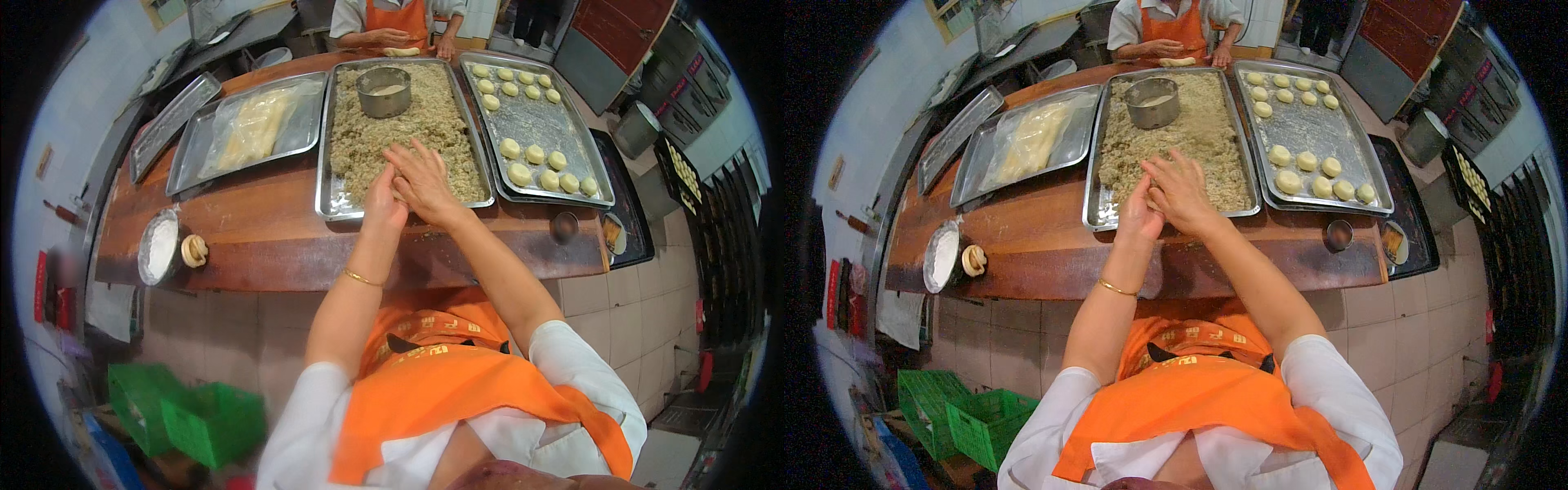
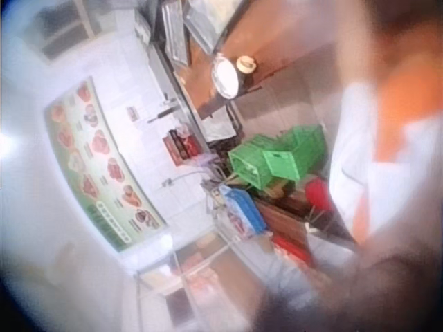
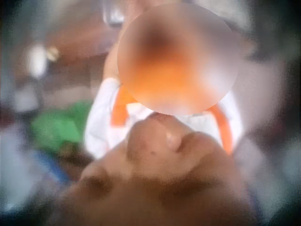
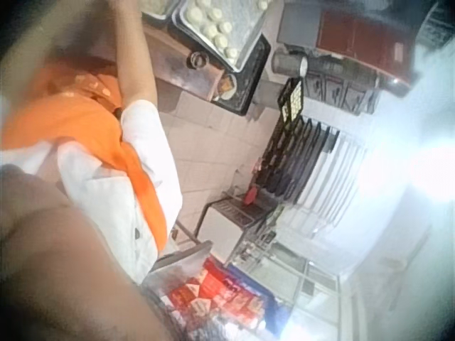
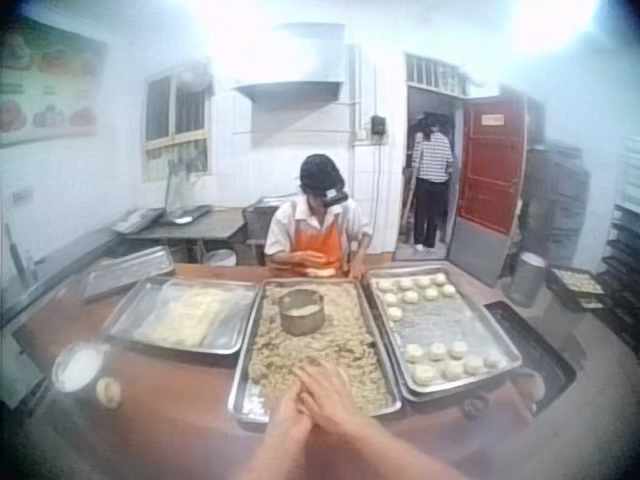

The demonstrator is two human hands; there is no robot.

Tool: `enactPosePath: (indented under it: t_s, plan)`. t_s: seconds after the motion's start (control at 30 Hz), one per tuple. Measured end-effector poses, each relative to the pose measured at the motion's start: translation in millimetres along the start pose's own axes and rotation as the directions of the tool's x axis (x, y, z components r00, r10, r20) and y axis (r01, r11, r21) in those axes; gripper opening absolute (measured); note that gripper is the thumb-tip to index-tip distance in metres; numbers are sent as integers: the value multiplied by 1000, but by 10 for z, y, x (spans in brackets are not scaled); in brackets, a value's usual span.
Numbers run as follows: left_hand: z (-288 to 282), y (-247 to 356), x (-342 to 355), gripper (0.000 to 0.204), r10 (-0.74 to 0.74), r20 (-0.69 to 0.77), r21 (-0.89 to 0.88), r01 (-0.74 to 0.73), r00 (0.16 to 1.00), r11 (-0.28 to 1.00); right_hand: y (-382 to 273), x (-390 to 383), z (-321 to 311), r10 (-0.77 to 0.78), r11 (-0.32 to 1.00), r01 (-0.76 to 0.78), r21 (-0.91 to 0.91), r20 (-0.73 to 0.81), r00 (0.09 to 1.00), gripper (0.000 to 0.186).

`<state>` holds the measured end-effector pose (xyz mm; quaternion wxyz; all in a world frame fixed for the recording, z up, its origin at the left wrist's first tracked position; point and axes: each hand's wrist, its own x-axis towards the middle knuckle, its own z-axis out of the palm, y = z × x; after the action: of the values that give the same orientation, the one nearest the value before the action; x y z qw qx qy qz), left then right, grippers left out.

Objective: The person prepares pastry dough by hand, filling and shaping several pieces on a table, and then uses cloths to remove trays of baked pastries from a large oven and places them on a rack.

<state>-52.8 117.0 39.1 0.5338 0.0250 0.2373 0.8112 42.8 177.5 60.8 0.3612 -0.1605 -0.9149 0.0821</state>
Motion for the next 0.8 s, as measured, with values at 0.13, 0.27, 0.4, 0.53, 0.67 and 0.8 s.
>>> enactPosePath:
  t_s: [0.13, 0.27, 0.4, 0.53, 0.67, 0.8]
  plan:
    - [-31, 8, 15, 25, 43, -50, 31, -42, 998, 999, 41, 42, -63, 101, 976, -107, 188, 39, 994, 33]
    - [-70, 43, -21, 23, 98, -4, 205, -95, 995, 974, 23, 83, 8, 146, 908, -129, 398, -11, 989, 25]
    - [-148, 39, -71, 19, 240, 5, 228, -235, 971, 945, -130, -21, 33, 121, 914, -79, 397, -82, 989, 28]
    - [-130, 3, -135, 17, 276, 144, 285, -307, 950, 908, -178, -82, 43, 168, 886, -92, 454, -131, 977, 33]
    - [-261, -22, -63, 19, 270, 120, 389, -296, 955, 872, -155, -130, 108, 116, 950, -77, 302, -114, 987, 35]
    - [131, 187, -208, 37, 202, 159, 239, -237, 966, 942, -177, 52, -112, 211, 907, -167, 387, -75, 975, 34]
